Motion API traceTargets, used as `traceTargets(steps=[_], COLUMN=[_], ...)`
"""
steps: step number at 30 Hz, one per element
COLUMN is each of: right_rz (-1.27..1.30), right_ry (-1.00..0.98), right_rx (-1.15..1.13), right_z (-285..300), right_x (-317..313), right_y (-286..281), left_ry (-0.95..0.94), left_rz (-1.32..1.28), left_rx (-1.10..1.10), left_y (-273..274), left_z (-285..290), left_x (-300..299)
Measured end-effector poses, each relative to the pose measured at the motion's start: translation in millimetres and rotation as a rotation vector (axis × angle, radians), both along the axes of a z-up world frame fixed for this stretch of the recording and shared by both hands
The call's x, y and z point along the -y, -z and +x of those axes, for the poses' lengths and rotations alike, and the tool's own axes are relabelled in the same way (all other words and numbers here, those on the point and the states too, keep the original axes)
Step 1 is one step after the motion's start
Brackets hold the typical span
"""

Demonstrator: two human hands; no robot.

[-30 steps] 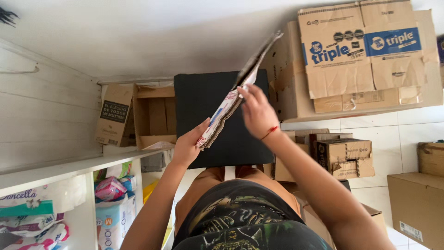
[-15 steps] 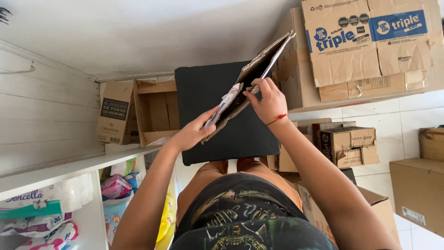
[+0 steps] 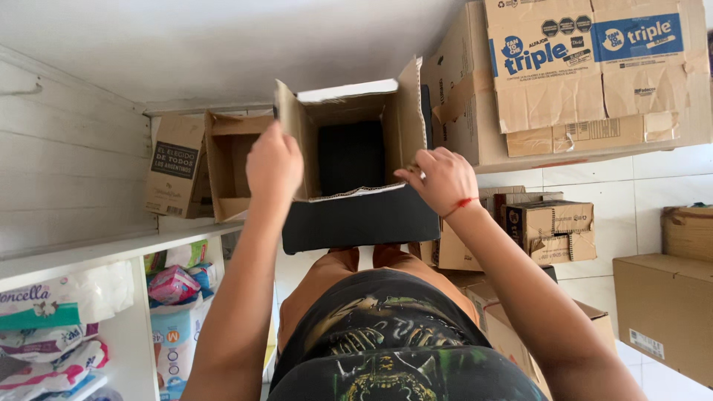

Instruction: The person folds several cardboard boxes by hand, tucking in the flaps to assemble them and then placing them in a pile.

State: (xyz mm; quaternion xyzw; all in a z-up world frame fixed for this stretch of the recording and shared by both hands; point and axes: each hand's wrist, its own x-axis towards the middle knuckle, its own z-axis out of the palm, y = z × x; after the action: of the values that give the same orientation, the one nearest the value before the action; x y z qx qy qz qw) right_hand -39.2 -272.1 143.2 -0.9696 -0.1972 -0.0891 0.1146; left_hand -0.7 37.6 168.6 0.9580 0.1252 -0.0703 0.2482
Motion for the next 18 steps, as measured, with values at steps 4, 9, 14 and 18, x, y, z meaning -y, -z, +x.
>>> traceTargets(steps=[4, 9, 14, 18], right_rz=[-0.009, 0.01, 0.037, -0.015], right_ry=[0.034, 0.071, 0.13, 0.185], right_rx=[-0.073, 0.01, -0.019, -0.009], right_z=[-12, -15, -17, -23], right_x=[12, 17, 20, 15], right_y=[9, 18, 13, 20], left_ry=[-0.053, 0.129, 0.305, 0.232], left_rz=[-0.275, -0.657, -0.436, -0.412], left_rx=[0.163, 0.203, 0.19, 0.125], left_y=[-27, -17, -40, -29], left_z=[-12, -26, -60, -79], left_x=[1, 7, 15, 19])
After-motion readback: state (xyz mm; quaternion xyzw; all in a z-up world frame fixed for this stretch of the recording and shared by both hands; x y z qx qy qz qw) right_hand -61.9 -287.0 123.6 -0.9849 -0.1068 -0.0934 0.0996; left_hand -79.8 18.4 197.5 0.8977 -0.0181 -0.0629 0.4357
